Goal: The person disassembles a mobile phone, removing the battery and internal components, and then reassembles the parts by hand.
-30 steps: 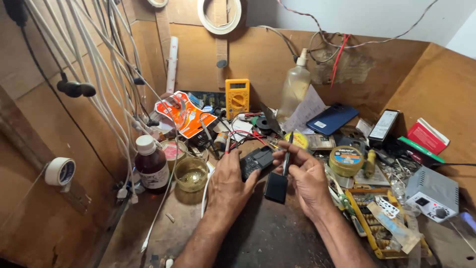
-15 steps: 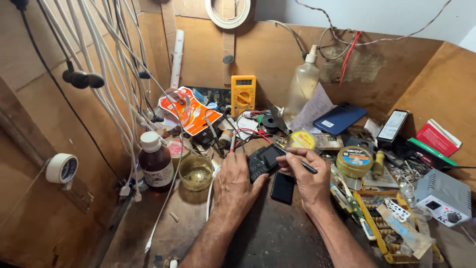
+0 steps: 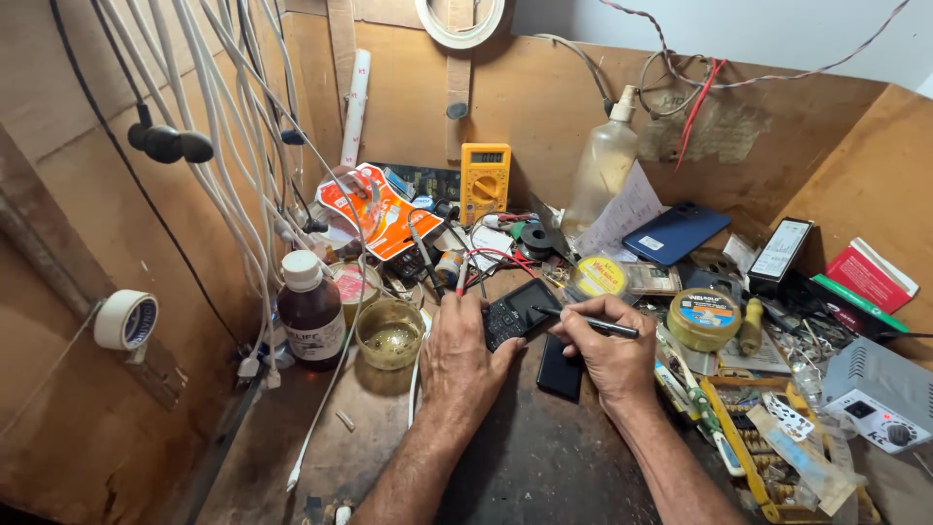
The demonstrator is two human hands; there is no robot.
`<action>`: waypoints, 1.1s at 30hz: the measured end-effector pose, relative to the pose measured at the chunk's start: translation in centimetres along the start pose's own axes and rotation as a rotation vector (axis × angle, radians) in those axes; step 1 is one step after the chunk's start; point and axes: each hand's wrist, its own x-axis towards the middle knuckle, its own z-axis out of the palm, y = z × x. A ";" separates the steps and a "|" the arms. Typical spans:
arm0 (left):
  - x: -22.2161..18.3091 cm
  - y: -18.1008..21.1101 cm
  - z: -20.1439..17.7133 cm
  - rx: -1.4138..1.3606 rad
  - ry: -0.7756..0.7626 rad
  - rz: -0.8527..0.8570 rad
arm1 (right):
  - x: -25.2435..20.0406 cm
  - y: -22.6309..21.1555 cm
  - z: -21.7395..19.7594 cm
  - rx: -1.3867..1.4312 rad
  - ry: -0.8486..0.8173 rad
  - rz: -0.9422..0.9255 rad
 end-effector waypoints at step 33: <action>0.0 0.3 -0.3 0.009 -0.022 -0.010 | -0.2 0.0 0.3 -0.099 -0.002 -0.024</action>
